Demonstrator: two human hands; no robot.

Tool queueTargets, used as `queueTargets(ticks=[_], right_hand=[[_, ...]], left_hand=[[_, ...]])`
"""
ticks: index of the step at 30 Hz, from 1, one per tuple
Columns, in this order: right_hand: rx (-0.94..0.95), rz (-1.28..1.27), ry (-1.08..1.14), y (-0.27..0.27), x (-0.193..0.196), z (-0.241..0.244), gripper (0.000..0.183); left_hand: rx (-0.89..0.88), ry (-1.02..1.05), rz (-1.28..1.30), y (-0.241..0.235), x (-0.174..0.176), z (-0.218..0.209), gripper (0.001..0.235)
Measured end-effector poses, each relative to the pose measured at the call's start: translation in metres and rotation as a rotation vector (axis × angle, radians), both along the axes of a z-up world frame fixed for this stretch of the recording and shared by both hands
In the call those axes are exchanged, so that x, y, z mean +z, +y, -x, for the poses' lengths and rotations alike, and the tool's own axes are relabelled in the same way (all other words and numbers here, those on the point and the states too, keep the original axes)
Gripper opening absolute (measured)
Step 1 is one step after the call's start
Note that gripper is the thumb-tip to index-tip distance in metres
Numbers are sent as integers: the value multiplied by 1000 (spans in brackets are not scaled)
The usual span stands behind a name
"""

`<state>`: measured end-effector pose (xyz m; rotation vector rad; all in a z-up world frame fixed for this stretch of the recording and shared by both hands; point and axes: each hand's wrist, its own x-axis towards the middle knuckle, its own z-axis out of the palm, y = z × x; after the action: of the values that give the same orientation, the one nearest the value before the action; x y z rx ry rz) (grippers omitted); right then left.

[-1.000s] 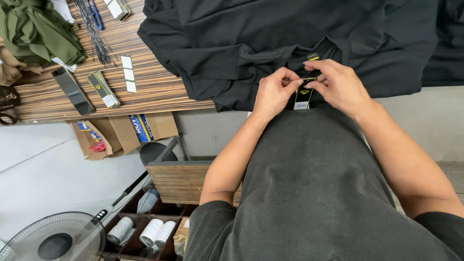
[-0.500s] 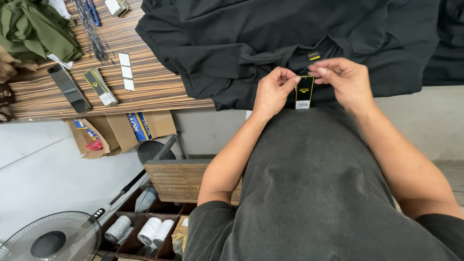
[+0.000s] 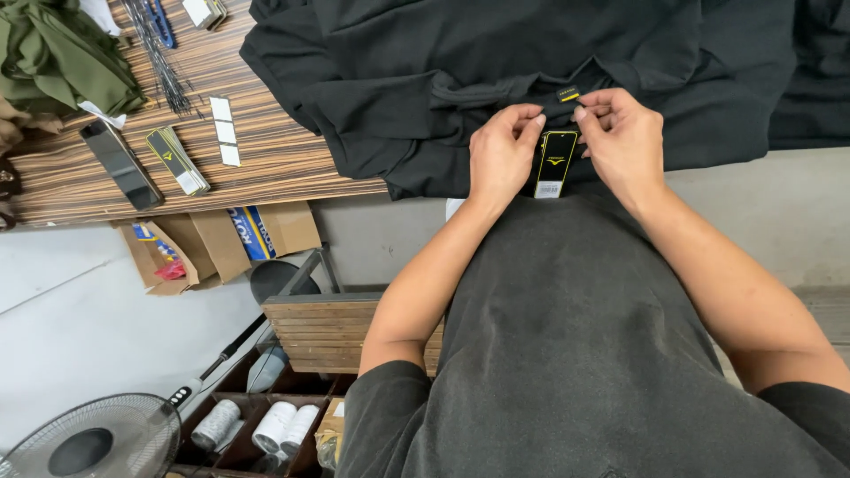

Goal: The person attaches yellow and white tags to black t-shirts using black zip ties. They thread the zip ties through the tag holes and the shirt's neck seam, then pull them tight to secure the tags. The person also folds the shirts and organizes stacks of tags on the table.

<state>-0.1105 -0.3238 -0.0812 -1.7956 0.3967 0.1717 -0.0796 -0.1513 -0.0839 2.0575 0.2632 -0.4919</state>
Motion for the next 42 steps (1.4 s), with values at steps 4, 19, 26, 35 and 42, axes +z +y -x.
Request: queueTargets(ticks=[4, 19, 26, 35, 42], right_hand=[[-5, 59, 0, 2, -7, -4, 13], [4, 214, 300, 6, 3, -31, 32], [-26, 181, 345, 7, 1, -31, 35], [-51, 127, 356, 7, -1, -28, 33], [-130, -64, 309, 5, -11, -25, 24]], left_hand=[[-17, -45, -32, -3, -13, -1, 16], [34, 44, -15, -4, 8, -11, 26], [33, 50, 16, -3, 2, -10, 24], [-6, 13, -13, -8, -1, -12, 21], [-175, -56, -128, -16, -16, -12, 29]])
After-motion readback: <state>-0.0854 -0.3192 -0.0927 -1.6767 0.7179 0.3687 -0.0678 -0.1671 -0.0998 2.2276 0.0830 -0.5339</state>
